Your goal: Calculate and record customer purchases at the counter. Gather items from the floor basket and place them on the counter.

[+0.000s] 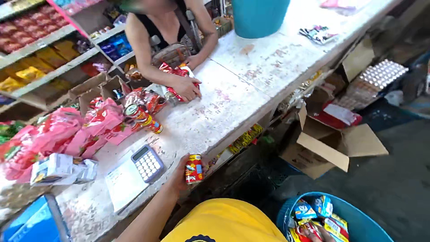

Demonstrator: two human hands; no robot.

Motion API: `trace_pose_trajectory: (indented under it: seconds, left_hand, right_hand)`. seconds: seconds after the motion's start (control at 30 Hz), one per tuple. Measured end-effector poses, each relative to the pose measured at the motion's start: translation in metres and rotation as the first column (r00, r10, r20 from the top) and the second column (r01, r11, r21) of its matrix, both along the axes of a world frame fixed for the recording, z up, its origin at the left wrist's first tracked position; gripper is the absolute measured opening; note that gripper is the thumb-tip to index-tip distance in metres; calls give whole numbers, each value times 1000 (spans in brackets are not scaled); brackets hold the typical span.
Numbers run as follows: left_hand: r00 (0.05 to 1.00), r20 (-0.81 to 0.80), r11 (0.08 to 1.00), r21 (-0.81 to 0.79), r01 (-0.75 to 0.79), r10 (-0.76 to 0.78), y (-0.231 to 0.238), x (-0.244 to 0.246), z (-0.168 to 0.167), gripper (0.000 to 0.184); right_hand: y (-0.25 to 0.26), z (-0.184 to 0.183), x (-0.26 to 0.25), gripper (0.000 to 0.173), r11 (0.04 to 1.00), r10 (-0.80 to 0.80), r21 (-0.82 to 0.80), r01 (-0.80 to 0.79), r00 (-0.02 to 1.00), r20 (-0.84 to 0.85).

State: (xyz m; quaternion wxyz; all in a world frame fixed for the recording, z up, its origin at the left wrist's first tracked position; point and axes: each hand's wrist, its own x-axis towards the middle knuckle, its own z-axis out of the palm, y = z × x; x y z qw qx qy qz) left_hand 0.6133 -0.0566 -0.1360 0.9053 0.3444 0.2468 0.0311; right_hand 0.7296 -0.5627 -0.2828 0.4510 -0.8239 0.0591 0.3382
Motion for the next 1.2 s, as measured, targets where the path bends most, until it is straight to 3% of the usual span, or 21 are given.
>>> trace_pose_trajectory:
  seconds: [0.07,0.13,0.23,0.3,0.37,0.43,0.5,0.57,0.6,0.67,0.73,0.8,0.97,1.1,1.17,1.2]
  left_hand:
    - [988,153,989,-147,-7,30,22,-18,-7,61]
    - [951,308,973,-211,97,-28,38,-29,-19,67]
    - [889,451,956,-216,198,-83,48,-35,-31,71]
    - [863,500,957,-209,202,-73,56,-40,-26,74]
    - [825,564,967,-195,163,-25,70,-50,-12,73]
    - [786,616,985,-160,62,51,93,-65,-4,70]
    - [778,613,981,-190,-25,139,120,-88,-5,71]
    - [772,592,966,-231,-116,234,140,-112,-10,72]
    - [769,578,958,-234,-165,273,148,-124,-12,71]
    - [754,579,949,-233,-213,311,160,-141,-16,70]
    - [751,565,939,-244,-244,342,170,-154,-21,69]
    - [745,564,932,-268,-244,358,179,-162,-25,68]
    - [772,542,941,-253,-226,332,206,-170,-36,69]
    - [821,471,945,-206,-253,323,217,-154,-35,66]
    - [845,446,956,-157,-250,294,213,-141,-28,63]
    - [855,437,961,-129,-246,278,208,-133,-25,63]
  right_hand:
    - [46,45,18,75,964,170,175,-201,969,178]
    - [110,79,40,80,826,282,358,-435,870,405]
    - [241,135,62,68,403,394,515,-757,651,649]
    - [325,169,54,67,120,458,506,-854,500,735]
    - [392,191,40,71,-60,497,446,-893,361,789]
    - [442,199,31,78,-131,546,434,-891,301,782]
    - [478,199,32,83,-43,651,549,-835,393,649]
    - [512,200,34,73,243,668,624,-743,595,448]
    - [533,200,37,69,385,633,570,-726,657,410]
    - [576,190,50,69,551,609,337,-763,644,463]
    - [613,172,62,73,577,640,148,-803,557,530]
    - [638,160,67,75,566,670,61,-822,502,546]
    - [669,140,64,76,563,629,161,-811,546,553]
    - [656,156,51,96,647,595,79,-758,567,569]
    - [633,165,28,83,693,449,106,-713,542,710]
    - [620,166,13,76,667,402,161,-727,533,745]
